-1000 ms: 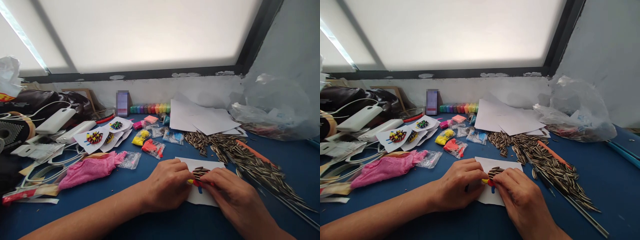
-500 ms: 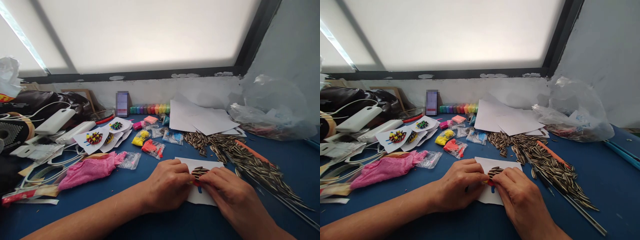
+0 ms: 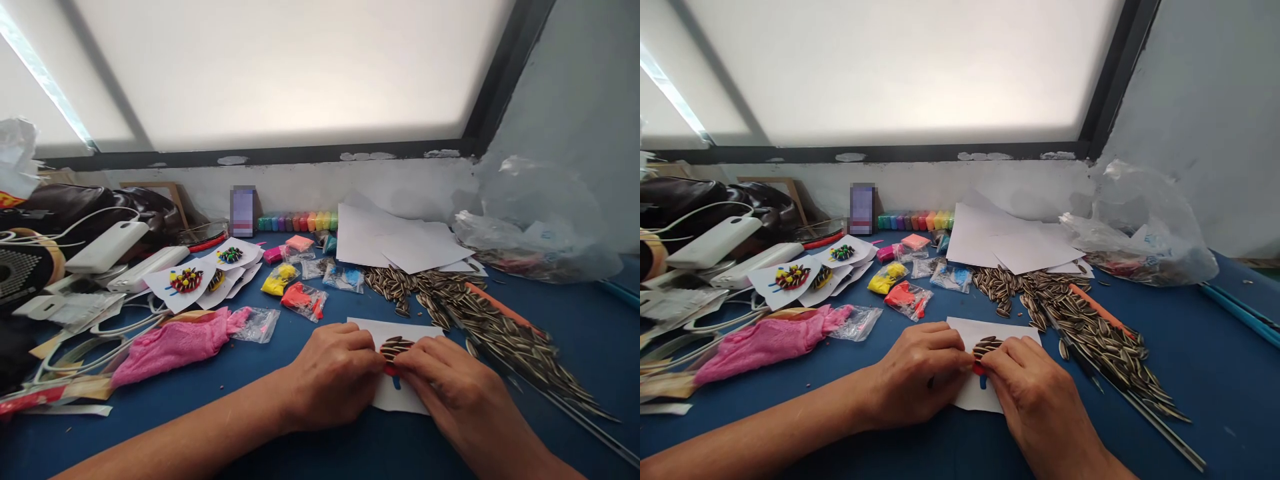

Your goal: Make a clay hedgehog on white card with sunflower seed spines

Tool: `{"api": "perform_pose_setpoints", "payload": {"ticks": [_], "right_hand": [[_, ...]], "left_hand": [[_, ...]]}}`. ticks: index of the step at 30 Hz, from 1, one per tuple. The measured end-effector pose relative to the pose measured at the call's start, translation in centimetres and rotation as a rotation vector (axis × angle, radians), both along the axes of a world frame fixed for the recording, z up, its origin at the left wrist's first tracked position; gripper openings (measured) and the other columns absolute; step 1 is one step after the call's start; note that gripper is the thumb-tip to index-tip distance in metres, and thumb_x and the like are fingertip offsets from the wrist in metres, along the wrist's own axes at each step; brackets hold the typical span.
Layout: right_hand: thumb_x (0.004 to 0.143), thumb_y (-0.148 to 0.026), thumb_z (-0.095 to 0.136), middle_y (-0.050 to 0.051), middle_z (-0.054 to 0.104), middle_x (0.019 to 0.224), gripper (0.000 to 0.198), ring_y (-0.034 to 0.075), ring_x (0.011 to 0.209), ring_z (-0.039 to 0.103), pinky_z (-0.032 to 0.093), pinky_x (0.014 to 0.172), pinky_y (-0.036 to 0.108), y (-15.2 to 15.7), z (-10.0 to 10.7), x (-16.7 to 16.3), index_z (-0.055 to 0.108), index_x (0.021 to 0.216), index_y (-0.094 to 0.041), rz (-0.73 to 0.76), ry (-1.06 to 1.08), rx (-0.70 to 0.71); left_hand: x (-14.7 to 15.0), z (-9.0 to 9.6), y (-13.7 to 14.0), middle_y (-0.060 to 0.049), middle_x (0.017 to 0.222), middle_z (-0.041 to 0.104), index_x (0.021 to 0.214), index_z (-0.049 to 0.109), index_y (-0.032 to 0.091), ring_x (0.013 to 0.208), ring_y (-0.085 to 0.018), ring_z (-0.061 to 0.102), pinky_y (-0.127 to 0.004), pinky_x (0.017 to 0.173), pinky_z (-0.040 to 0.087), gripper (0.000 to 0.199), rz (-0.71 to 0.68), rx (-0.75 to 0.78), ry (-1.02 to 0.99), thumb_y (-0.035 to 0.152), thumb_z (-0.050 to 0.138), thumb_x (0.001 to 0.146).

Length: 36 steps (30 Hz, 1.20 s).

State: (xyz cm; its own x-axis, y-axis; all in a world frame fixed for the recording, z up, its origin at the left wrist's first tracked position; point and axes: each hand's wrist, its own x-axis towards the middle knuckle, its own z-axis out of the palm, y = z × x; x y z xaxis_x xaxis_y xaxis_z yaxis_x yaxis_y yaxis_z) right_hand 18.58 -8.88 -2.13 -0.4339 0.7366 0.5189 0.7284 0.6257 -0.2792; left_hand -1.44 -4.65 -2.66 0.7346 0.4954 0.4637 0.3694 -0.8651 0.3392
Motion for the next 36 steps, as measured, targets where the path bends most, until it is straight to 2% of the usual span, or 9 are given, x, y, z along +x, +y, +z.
{"api": "perform_pose_setpoints", "payload": {"ticks": [8, 12, 17, 21, 25, 29, 36], "right_hand": [[0.093, -0.023, 0.049, 0.001, 0.063, 0.073, 0.012, 0.015, 0.063, 0.061, 0.047, 0.056, 0.026, 0.1, 1.3, 1.2, 0.058, 0.084, -0.023, -0.15, -0.025, 0.134], [0.092, -0.026, 0.049, 0.0, 0.065, 0.072, 0.015, 0.015, 0.059, 0.061, 0.047, 0.053, 0.026, 1.0, 1.5, 2.5, 0.06, 0.082, -0.023, -0.204, -0.038, 0.113], [0.092, -0.027, 0.049, 0.001, 0.069, 0.076, 0.018, 0.016, 0.065, 0.066, 0.05, 0.056, 0.028, 2.0, 1.3, 3.7, 0.064, 0.082, -0.023, -0.216, -0.053, 0.05], [0.091, -0.028, 0.049, 0.002, 0.07, 0.079, 0.022, 0.019, 0.072, 0.067, 0.052, 0.06, 0.031, 3.0, 1.8, 4.2, 0.068, 0.082, -0.024, -0.214, -0.104, -0.033], [0.092, -0.025, 0.049, 0.003, 0.07, 0.085, 0.023, 0.019, 0.077, 0.067, 0.053, 0.064, 0.031, 4.8, 2.6, 3.6, 0.072, 0.088, -0.024, -0.204, -0.159, -0.152], [0.088, -0.02, 0.056, 0.004, 0.069, 0.085, 0.019, 0.02, 0.08, 0.066, 0.053, 0.068, 0.033, 6.4, 2.3, 2.9, 0.075, 0.092, -0.024, -0.178, -0.296, -0.15], [0.086, -0.014, 0.057, 0.005, 0.065, 0.08, 0.017, 0.021, 0.078, 0.062, 0.05, 0.067, 0.032, 7.5, 1.3, 2.2, 0.071, 0.08, -0.02, -0.119, -0.36, -0.086]], "left_hand": [[0.0, 0.2, -0.1, -0.003, 0.074, 0.06, 0.078, 0.06, 0.014, 0.065, -0.014, 0.049, -0.026, 0.059, 0.037, 0.009, 0.023, 0.019, -0.01, 0.01, 0.052, 0.078], [-0.1, 0.4, -0.2, -0.004, 0.081, 0.062, 0.086, 0.062, 0.014, 0.069, -0.015, 0.053, -0.026, 0.063, 0.04, 0.013, 0.029, -0.006, -0.01, 0.011, 0.052, 0.078], [-0.2, 0.2, -0.2, -0.005, 0.086, 0.063, 0.092, 0.063, 0.015, 0.073, -0.015, 0.056, -0.025, 0.064, 0.042, 0.018, 0.031, -0.043, -0.061, 0.009, 0.053, 0.078], [-0.1, -0.4, 0.4, -0.005, 0.085, 0.061, 0.094, 0.064, 0.014, 0.069, -0.012, 0.056, -0.022, 0.061, 0.041, 0.022, 0.106, -0.158, -0.203, 0.006, 0.046, 0.083], [-0.1, -0.5, 0.9, -0.002, 0.075, 0.059, 0.089, 0.065, 0.013, 0.062, -0.01, 0.052, -0.021, 0.058, 0.041, 0.013, 0.183, -0.366, -0.303, 0.01, 0.055, 0.082], [-0.2, -0.1, 1.1, -0.001, 0.072, 0.06, 0.088, 0.066, 0.014, 0.061, -0.009, 0.05, -0.02, 0.056, 0.039, 0.009, 0.24, -0.532, -0.306, 0.015, 0.058, 0.083], [-0.1, 0.1, 1.1, -0.001, 0.074, 0.058, 0.09, 0.068, 0.013, 0.063, -0.009, 0.049, -0.02, 0.058, 0.039, 0.016, 0.213, -0.495, -0.254, 0.009, 0.054, 0.083]]}}
